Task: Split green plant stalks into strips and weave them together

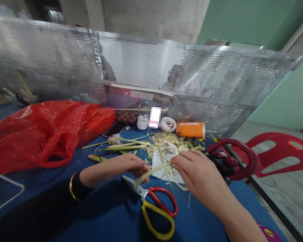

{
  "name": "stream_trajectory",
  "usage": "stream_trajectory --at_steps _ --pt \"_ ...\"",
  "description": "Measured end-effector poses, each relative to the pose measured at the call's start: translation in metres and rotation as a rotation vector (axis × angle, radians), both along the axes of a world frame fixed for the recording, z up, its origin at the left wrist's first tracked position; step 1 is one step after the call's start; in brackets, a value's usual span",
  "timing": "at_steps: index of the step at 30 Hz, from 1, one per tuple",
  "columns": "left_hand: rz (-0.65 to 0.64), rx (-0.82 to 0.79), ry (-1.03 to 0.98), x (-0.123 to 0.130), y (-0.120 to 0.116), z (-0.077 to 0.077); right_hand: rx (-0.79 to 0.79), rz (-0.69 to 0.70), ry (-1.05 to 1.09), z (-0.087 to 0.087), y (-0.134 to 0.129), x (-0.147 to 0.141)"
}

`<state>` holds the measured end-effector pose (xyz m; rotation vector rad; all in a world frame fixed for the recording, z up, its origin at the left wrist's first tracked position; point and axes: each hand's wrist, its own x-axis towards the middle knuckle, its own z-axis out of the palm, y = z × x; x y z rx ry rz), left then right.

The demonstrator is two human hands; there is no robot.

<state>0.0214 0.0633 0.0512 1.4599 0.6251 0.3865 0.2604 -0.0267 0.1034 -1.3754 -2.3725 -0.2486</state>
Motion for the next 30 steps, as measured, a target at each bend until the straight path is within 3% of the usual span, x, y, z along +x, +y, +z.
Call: stream_trajectory --at_steps 4,8,11,17,19,22,23,25,28,30 --pt "0.107 0.158 -0.043 0.009 -0.016 0.002 -0.07 0.045 0.007 -0.001 -0.002 -0.006" --pt "-0.039 -0.088 -0.075 0.013 -0.029 0.006 -0.101 0.067 -0.001 -0.003 -0.001 -0.011" --pt "-0.059 -0.257 -0.056 0.014 -0.035 0.007 -0.089 0.06 -0.019 -0.007 0.002 -0.013" --pt "0.021 -0.241 -0.046 0.017 -0.035 0.005 -0.067 0.033 0.026 -0.01 0.007 -0.011" --pt "0.094 -0.242 -0.052 0.018 -0.034 0.004 0.046 -0.074 0.127 -0.01 0.009 -0.008" --pt "0.211 -0.25 -0.077 0.02 -0.032 0.002 0.315 -0.374 0.393 -0.013 0.013 -0.001" --pt "0.235 -0.255 -0.09 0.02 -0.032 0.001 0.339 -0.441 0.494 -0.014 0.015 0.001" --pt "0.256 -0.261 -0.116 0.021 -0.032 0.0 0.159 -0.456 0.699 -0.017 0.018 0.0" --pt "0.268 -0.254 -0.143 0.023 -0.034 -0.003 -0.462 -0.269 0.997 -0.023 0.021 -0.013" --pt "0.278 -0.245 -0.149 0.024 -0.035 -0.005 -0.719 -0.176 1.221 -0.028 0.022 -0.026"
